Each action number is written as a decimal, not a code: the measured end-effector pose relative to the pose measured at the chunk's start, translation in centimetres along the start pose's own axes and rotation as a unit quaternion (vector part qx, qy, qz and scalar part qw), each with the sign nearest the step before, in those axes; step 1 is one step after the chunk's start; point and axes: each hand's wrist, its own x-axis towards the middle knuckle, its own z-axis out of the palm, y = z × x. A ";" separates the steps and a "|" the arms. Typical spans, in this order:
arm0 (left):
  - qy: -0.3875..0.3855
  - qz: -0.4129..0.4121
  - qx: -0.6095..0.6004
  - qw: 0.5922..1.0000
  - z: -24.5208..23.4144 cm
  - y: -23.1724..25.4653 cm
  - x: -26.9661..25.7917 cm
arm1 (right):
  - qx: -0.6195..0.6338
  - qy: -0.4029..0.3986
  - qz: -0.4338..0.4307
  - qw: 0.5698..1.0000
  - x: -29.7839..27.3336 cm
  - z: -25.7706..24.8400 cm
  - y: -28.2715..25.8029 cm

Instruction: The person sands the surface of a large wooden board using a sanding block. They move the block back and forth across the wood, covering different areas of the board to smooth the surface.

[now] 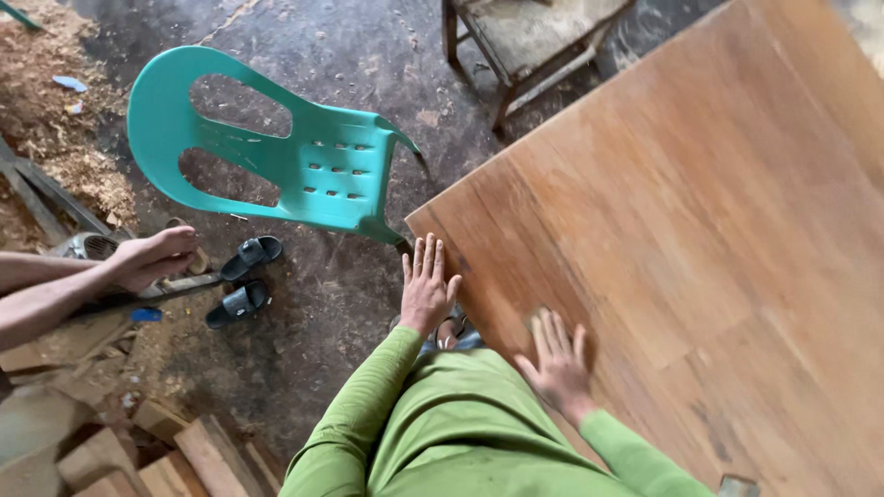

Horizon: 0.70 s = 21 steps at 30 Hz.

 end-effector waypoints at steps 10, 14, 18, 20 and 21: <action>-0.038 -0.056 0.009 0.998 -1.1 0.0 -1.4 | 0.006 0.117 -0.062 0.991 27.8 3.9 -2.8; -0.022 -0.080 -0.028 0.996 -1.4 0.2 -2.3 | -0.013 0.079 -0.068 0.994 20.2 3.3 -1.7; -0.003 -0.082 -0.024 0.996 -1.4 0.8 -1.3 | 0.006 0.052 -0.072 0.996 13.3 2.1 -1.4; 0.005 -0.076 -0.023 0.997 -1.2 0.9 1.0 | 0.001 0.038 -0.044 0.998 15.7 2.1 -2.0; 0.005 -0.071 -0.013 0.997 -0.8 0.8 2.2 | -0.001 0.031 -0.030 0.999 17.6 2.3 -2.4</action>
